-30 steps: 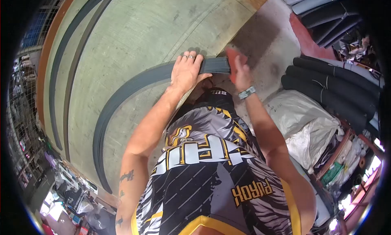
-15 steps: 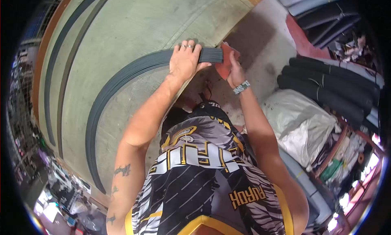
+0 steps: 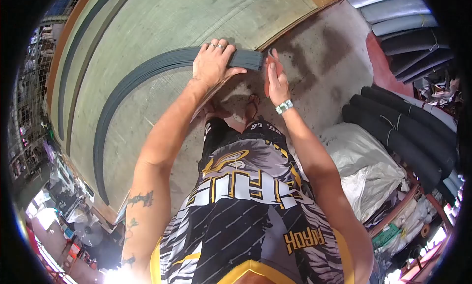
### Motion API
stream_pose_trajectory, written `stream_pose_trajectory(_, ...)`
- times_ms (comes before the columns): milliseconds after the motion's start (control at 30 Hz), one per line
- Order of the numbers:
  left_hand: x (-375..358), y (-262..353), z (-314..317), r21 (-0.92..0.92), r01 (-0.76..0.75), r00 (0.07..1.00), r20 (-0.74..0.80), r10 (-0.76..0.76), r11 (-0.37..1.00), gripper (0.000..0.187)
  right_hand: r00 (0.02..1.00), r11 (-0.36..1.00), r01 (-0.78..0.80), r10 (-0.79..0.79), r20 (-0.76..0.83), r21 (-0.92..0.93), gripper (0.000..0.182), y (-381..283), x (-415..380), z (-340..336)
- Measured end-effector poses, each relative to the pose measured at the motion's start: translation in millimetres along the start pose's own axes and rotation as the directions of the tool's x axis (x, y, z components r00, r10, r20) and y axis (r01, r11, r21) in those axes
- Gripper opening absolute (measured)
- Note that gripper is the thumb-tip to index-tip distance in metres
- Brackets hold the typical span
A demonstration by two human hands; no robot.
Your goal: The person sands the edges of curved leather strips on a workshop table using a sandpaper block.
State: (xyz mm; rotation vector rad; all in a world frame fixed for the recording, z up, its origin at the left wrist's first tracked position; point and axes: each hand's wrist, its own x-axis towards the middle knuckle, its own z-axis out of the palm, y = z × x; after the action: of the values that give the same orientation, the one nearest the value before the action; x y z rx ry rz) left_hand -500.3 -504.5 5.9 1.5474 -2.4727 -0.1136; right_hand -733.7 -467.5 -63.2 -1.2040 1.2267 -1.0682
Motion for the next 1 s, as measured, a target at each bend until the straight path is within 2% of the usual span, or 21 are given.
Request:
stream_pose_trajectory(67,-2,0,3,0.021,0.002,1.0,0.014,-0.002,1.0,0.078,0.97,0.938,0.23,-0.243,-0.016,-0.26,0.063,-28,-3,4)
stream_pose_trajectory(133,-2,-4,7,0.025,-0.025,1.0,-0.005,0.025,0.999,0.078,0.885,0.778,0.43,-0.463,0.043,-0.458,0.056,-31,-8,17)
stream_pose_trajectory(167,-3,-4,7,0.028,-0.035,0.999,-0.014,0.036,0.999,0.078,0.863,0.651,0.461,-0.487,0.134,-0.603,0.056,-9,-14,13)
stream_pose_trajectory(233,-1,-4,7,0.053,-0.04,0.999,-0.018,0.041,0.998,0.077,0.929,0.767,0.359,-0.347,0.126,-0.533,0.054,24,-36,-5)
stream_pose_trajectory(267,1,-6,8,0.067,-0.035,0.999,-0.023,0.036,0.997,0.076,0.959,0.662,0.278,-0.234,0.16,-0.696,0.051,41,-39,-23)
stream_pose_trajectory(300,-4,-4,9,0.071,-0.032,0.999,-0.014,0.033,0.997,0.075,0.978,0.654,0.204,-0.173,0.119,-0.728,0.05,76,-45,-40)
stream_pose_trajectory(367,-8,-1,12,0.07,-0.046,0.998,-0.046,0.049,0.996,0.075,0.961,0.624,0.253,-0.247,0.12,-0.74,0.051,42,-39,-45)
stream_pose_trajectory(433,-8,-3,14,0.065,-0.046,0.997,-0.056,0.049,0.997,0.076,0.879,0.665,0.441,-0.455,0.141,-0.602,0.052,-17,-15,-14)
stream_pose_trajectory(467,-10,-1,12,0.045,-0.044,0.998,-0.037,0.045,0.998,0.077,0.854,0.646,0.485,-0.495,0.16,-0.589,0.054,-39,-12,-1)
stream_pose_trajectory(500,-4,-4,9,0.046,-0.039,0.998,-0.041,0.041,0.998,0.078,0.828,0.545,0.52,-0.51,0.232,-0.657,0.055,-40,-9,3)
stream_pose_trajectory(567,-6,-3,10,0.07,-0.054,0.997,-0.054,0.058,0.996,0.078,0.827,0.532,0.518,-0.511,0.234,-0.67,0.056,-1,-16,-11)
stream_pose_trajectory(633,-5,-8,15,0.109,-0.069,0.989,-0.127,0.082,0.992,0.079,0.932,0.409,0.322,-0.298,0.209,-0.854,0.054,44,-27,-50)
stream_pose_trajectory(667,-5,-8,14,0.086,-0.057,0.995,-0.071,0.064,0.995,0.079,0.969,0.569,0.235,-0.199,0.145,-0.788,0.053,83,-30,-72)
stream_pose_trajectory(700,-9,-4,15,0.068,-0.051,0.996,-0.068,0.056,0.996,0.079,0.953,0.583,0.285,-0.26,0.157,-0.761,0.053,70,-36,-69)
stream_pose_trajectory(800,-8,-3,11,0.038,-0.036,0.997,-0.071,0.038,0.999,0.079,0.857,0.622,0.487,-0.475,0.198,-0.613,0.053,-28,-15,-19)
stream_pose_trajectory(833,-5,-5,10,0.036,-0.034,0.997,-0.072,0.036,0.999,0.078,0.83,0.566,0.533,-0.493,0.259,-0.629,0.053,-38,-11,-11)
stream_pose_trajectory(867,-4,-4,7,0.066,-0.02,1.0,0.002,0.02,0.998,0.078,0.82,0.542,0.55,-0.494,0.289,-0.635,0.053,-31,-9,-14)
stream_pose_trajectory(900,-5,-2,5,0.069,-0.024,0.999,-0.021,0.025,0.997,0.078,0.811,0.518,0.564,-0.493,0.314,-0.644,0.052,-18,-12,-19)
stream_pose_trajectory(967,-7,-2,6,0.083,-0.027,0.997,-0.071,0.033,0.996,0.078,0.857,0.328,0.472,-0.387,0.339,-0.819,0.052,16,-17,-53)
stream_pose_trajectory(1000,-6,-4,8,0.048,-0.029,0.997,-0.076,0.032,0.998,0.077,0.91,0.399,0.394,-0.295,0.291,-0.828,0.051,47,-20,-73)
